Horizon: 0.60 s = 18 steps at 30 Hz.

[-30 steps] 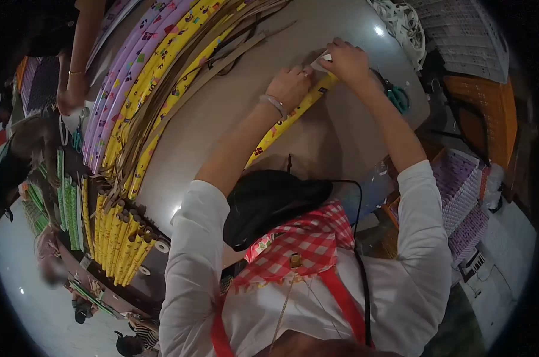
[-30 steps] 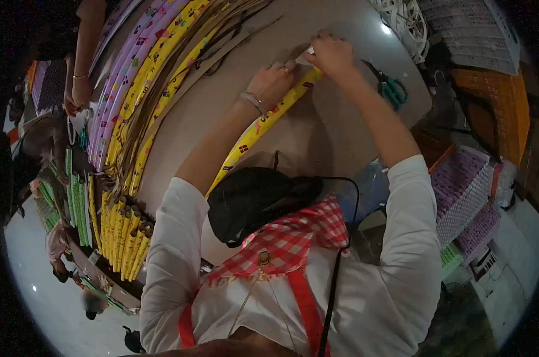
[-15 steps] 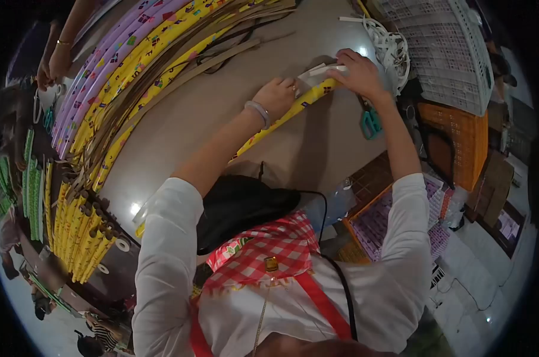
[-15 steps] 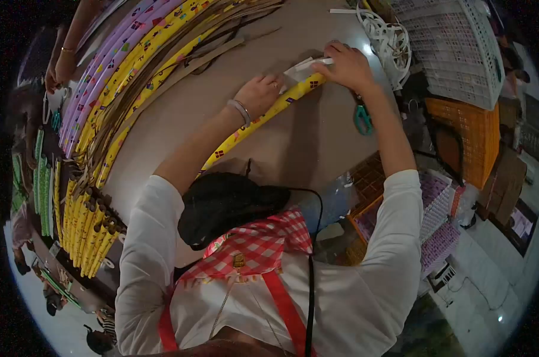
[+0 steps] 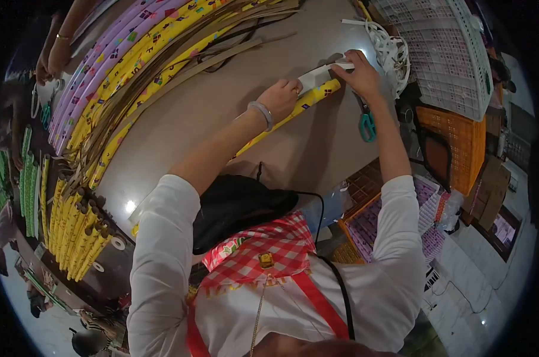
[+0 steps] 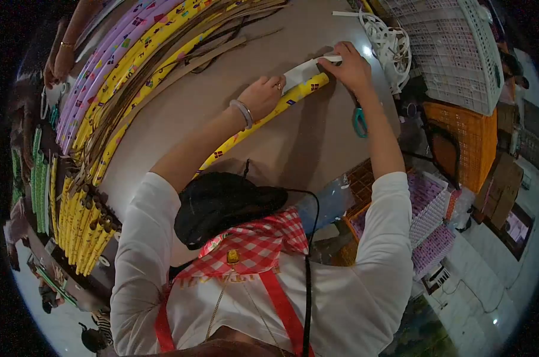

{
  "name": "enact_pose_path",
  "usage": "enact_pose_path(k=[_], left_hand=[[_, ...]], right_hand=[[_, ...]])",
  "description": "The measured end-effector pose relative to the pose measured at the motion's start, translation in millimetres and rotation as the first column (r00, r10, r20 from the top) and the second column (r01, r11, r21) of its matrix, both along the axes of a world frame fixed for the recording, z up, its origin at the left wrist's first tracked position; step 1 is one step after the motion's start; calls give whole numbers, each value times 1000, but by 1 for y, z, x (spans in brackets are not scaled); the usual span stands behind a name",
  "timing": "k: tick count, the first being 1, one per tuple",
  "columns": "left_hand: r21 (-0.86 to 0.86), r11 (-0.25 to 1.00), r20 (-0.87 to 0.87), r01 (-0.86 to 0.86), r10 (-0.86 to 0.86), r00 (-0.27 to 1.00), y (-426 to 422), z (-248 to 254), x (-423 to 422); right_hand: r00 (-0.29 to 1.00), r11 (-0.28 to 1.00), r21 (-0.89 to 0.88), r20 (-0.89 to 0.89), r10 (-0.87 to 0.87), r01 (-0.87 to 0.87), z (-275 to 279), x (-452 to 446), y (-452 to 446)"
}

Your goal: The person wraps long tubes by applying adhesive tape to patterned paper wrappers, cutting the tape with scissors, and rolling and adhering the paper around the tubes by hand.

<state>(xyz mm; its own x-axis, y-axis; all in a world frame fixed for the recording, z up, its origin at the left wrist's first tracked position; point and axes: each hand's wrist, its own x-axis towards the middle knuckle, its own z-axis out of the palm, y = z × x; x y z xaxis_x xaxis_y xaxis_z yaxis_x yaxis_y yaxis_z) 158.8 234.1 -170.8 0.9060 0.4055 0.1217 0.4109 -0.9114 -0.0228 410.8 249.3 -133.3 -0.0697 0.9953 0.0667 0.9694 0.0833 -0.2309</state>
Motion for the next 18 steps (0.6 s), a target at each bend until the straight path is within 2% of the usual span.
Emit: enact_pose_path(k=[4, 6, 13, 15, 16, 18], left_hand=[[5, 1000, -21, 8, -8, 1000, 1, 2, 0], [-68, 997, 12, -20, 21, 1000, 1, 1, 0], [-1, 1000, 100, -3, 3, 995, 4, -2, 0], [-1, 1000, -7, 6, -6, 1000, 4, 2, 0], [-1, 1000, -9, 8, -8, 1000, 5, 6, 0], [-23, 999, -151, 35, -38, 988, 5, 12, 0]], right_hand=[[999, 999, -14, -9, -44, 44, -3, -2, 1], [998, 997, -36, 19, -65, 65, -6, -2, 3], [993, 992, -46, 29, -115, 116, -3, -9, 3], [988, 990, -54, 89, -125, 130, -5, -10, 4], [988, 990, -53, 87, -127, 132, -5, -11, 4], [990, 991, -30, 56, -131, 133, -6, -12, 3]])
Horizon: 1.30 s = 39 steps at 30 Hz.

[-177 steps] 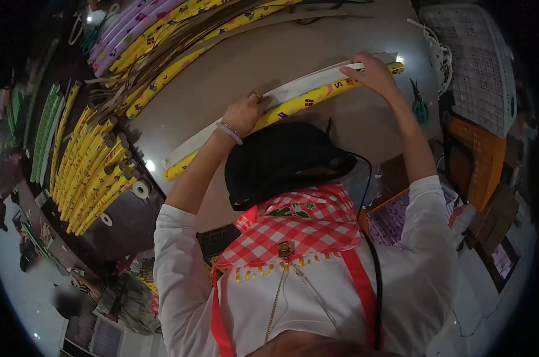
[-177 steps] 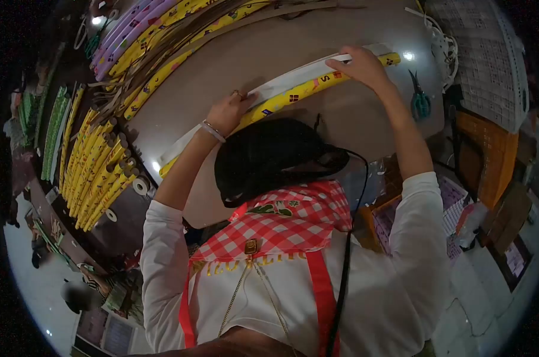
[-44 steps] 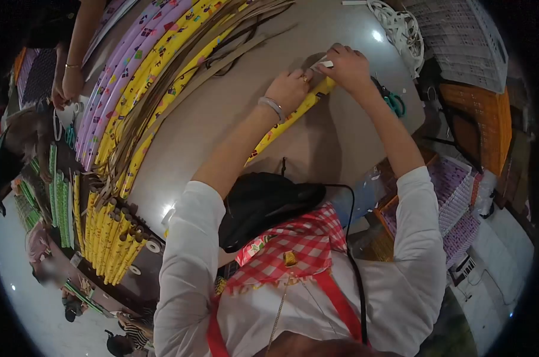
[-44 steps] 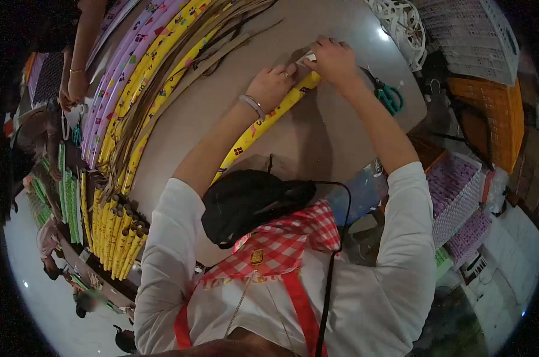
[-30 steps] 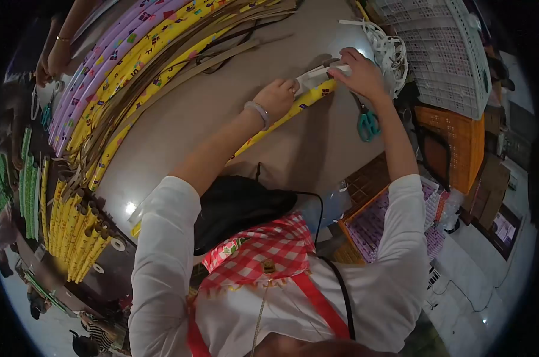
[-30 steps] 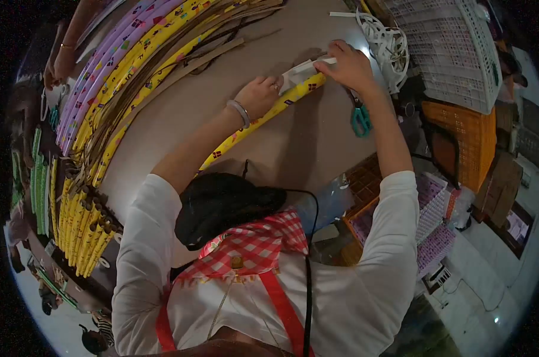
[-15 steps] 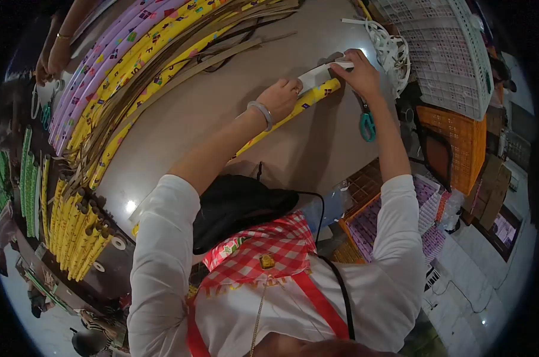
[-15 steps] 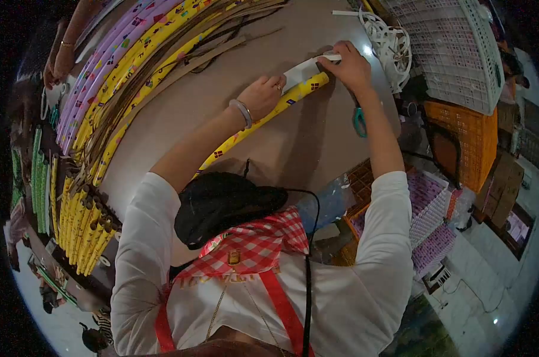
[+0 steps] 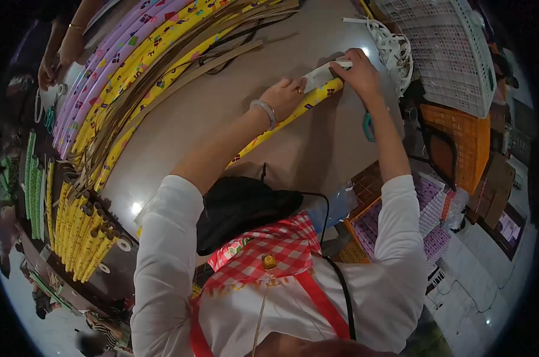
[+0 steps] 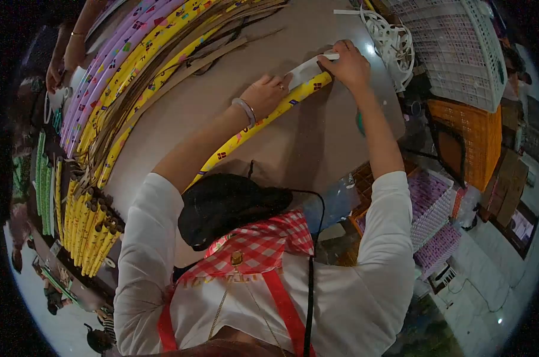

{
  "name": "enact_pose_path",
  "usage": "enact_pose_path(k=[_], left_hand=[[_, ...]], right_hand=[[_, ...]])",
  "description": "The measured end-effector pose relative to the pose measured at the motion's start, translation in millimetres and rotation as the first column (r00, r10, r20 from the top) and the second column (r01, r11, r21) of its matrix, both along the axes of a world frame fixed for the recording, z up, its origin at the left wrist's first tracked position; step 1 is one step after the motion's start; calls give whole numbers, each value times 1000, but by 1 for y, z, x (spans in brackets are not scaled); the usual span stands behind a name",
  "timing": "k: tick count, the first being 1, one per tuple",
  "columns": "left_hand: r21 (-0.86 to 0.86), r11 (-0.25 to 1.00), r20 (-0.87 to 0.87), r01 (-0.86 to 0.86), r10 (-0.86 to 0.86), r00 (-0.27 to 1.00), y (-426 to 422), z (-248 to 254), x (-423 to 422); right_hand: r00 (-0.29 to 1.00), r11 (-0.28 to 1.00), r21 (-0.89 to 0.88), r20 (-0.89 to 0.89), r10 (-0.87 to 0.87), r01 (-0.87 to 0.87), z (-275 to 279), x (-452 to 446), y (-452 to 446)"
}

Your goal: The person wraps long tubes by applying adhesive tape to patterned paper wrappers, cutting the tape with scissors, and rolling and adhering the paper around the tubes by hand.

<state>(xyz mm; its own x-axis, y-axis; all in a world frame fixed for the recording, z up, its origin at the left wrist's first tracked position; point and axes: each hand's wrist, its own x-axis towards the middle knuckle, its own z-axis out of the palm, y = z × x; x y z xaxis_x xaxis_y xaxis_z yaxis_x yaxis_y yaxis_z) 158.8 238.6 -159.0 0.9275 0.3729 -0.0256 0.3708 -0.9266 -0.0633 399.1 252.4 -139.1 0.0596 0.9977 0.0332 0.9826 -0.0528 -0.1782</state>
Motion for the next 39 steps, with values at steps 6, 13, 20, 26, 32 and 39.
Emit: enact_pose_path(k=[6, 13, 20, 26, 32, 39], left_hand=[[-133, 991, 53, 0, 8, 999, 9, -2, 11], [-112, 994, 185, -17, 37, 982, 15, -4, 21], [-132, 991, 101, 21, -8, 995, 14, -4, 24], [-18, 1000, 84, 24, -23, 996, 12, -6, 22], [-45, 997, -1, 58, -58, 998, 13, 1, 21], [-25, 996, 18, 83, -82, 996, 17, -1, 20]], right_hand=[[1000, 1000, 22, 15, 9, -10, 0, -2, 0], [999, 997, 61, -20, 41, -40, -2, 0, 0], [999, 999, 24, 0, -49, 49, 1, -5, -2], [999, 995, 93, 16, -45, 43, -10, -3, -2], [992, 993, -4, -30, -122, 122, -13, -2, -4], [988, 987, -36, -10, -157, 156, -9, -8, -3]])
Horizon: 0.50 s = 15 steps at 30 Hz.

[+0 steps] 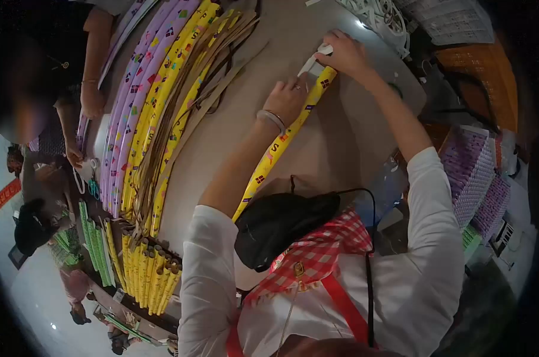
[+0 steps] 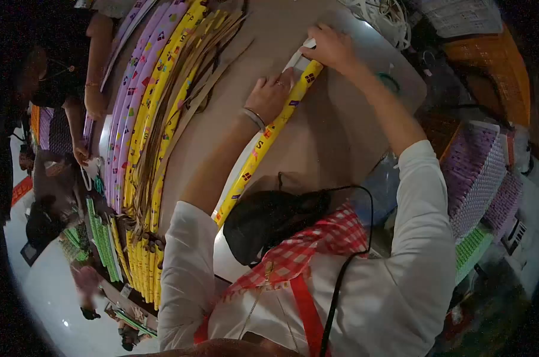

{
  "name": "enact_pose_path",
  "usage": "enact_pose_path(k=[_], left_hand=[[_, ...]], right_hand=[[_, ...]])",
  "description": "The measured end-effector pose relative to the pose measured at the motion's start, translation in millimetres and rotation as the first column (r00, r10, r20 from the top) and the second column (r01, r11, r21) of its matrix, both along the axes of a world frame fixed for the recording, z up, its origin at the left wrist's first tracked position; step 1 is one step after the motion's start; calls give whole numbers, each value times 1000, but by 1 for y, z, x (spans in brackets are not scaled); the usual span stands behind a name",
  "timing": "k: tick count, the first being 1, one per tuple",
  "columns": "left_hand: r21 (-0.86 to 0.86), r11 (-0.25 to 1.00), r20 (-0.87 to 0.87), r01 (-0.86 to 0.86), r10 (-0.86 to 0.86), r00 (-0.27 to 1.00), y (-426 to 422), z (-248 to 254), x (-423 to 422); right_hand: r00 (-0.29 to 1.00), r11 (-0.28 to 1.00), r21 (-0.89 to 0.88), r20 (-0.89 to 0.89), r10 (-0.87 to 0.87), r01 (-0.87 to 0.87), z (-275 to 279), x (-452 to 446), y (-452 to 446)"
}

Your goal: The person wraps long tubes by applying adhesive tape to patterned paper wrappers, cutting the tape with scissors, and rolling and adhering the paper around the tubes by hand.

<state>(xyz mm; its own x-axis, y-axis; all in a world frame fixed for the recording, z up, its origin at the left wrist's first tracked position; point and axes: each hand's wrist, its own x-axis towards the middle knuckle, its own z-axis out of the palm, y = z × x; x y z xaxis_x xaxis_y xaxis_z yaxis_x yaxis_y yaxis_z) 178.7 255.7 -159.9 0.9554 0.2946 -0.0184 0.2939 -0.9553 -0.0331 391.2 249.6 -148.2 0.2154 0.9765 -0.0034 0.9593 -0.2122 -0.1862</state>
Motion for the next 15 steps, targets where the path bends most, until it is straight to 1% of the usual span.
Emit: enact_pose_path(k=[2, 3, 4, 6, 7, 8, 10, 14, 15], left_hand=[[18, 1000, 15, -9, 9, 1000, -1, -1, 0], [22, 1000, -29, -18, 19, 999, -2, -2, 2], [23, 1000, -31, -12, 13, 999, -3, -2, 2], [49, 998, 65, -34, 31, 997, -5, -2, 1], [49, 998, 63, -32, 29, 998, -5, -2, 2], [44, 999, 1, -26, 26, 1000, -6, -2, 2], [34, 999, -121, -17, 21, 992, -6, 0, 3], [54, 997, -95, -46, 51, 994, -7, 1, 7], [64, 997, -79, -48, 53, 995, -7, 0, 7]], right_hand=[[1000, 999, 39, 25, 7, -8, -5, 3, -4], [998, 997, 73, 55, 25, -29, -1, 1, -4], [999, 998, 40, -7, 44, -44, 2, 2, -2], [1000, 999, 43, -3, 24, -24, -3, 2, -1], [1000, 999, 46, 4, 10, -10, -4, 1, -1], [1000, 999, 46, 2, 8, -8, -6, 1, -1], [997, 1000, 15, 74, 15, -16, 0, -3, -1], [995, 1000, 14, 97, 10, -11, 7, -11, -2], [992, 999, 41, 129, 11, -17, 4, -11, -2]])
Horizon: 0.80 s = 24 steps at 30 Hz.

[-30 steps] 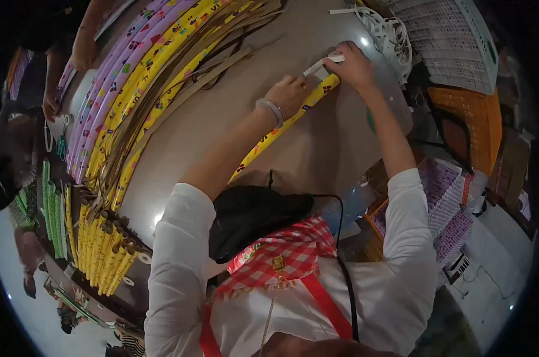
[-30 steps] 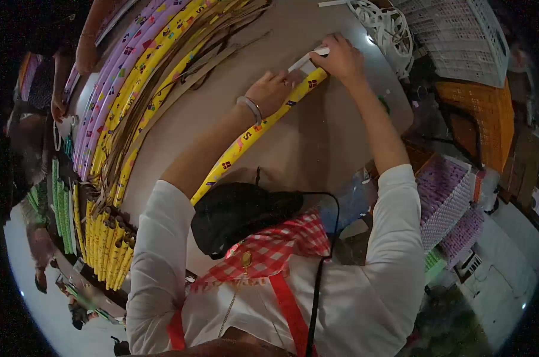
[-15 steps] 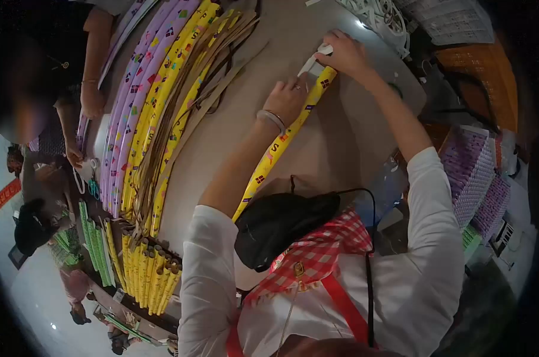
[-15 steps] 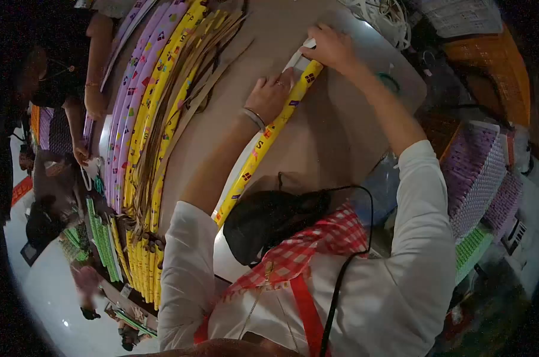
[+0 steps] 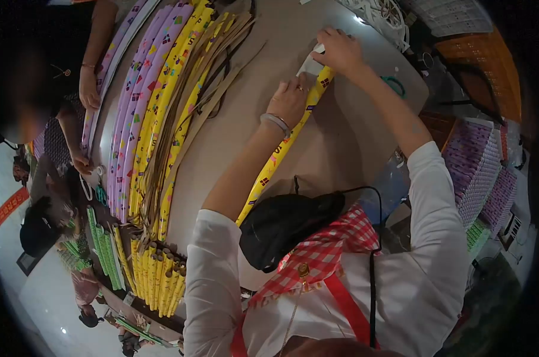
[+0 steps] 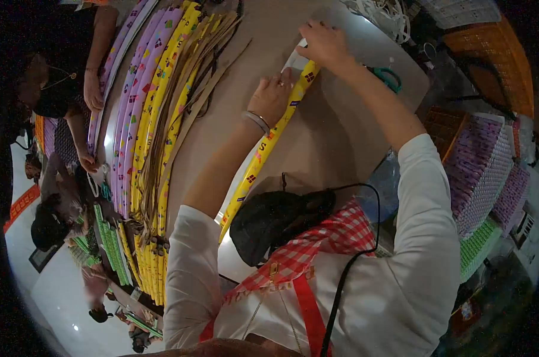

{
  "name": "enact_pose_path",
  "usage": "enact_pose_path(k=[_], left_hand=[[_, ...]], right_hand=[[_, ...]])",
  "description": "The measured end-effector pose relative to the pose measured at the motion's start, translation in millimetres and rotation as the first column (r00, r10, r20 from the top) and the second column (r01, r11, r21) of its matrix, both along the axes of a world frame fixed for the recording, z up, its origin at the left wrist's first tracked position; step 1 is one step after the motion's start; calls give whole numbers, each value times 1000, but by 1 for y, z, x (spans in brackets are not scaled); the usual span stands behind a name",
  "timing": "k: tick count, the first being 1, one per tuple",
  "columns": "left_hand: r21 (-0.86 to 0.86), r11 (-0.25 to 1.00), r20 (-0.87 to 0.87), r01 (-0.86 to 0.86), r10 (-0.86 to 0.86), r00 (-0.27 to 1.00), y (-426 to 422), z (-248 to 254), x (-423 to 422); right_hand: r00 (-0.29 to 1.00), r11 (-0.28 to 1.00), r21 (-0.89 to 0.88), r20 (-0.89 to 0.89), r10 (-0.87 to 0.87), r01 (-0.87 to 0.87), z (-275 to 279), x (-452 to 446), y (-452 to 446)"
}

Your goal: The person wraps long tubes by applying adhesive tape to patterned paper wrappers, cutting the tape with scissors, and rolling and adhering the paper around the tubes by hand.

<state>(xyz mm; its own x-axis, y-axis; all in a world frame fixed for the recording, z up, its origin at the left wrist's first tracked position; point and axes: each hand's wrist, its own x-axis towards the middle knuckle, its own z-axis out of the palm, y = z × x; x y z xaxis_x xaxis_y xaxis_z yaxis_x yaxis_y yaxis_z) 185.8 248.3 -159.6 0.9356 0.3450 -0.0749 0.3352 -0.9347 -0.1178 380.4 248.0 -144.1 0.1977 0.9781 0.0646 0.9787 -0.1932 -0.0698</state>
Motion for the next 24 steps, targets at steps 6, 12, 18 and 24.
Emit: enact_pose_path(k=[6, 12, 18, 24], left_hand=[[-181, 983, 41, -21, 29, 999, 9, 7, 5], [-170, 985, 122, 2, 19, 992, 19, 1, 12], [-72, 997, 194, 41, -27, 981, 17, -4, 10], [-102, 995, 65, -11, 18, 998, 16, 3, 14]], right_hand=[[998, 1000, -19, -56, -24, 22, -5, 4, 1], [997, 997, -70, -70, -36, 31, 3, 2, 2], [993, 998, -44, -108, -38, 34, -2, 2, 4], [994, 1000, -14, -108, -21, 19, -5, 4, 1]])
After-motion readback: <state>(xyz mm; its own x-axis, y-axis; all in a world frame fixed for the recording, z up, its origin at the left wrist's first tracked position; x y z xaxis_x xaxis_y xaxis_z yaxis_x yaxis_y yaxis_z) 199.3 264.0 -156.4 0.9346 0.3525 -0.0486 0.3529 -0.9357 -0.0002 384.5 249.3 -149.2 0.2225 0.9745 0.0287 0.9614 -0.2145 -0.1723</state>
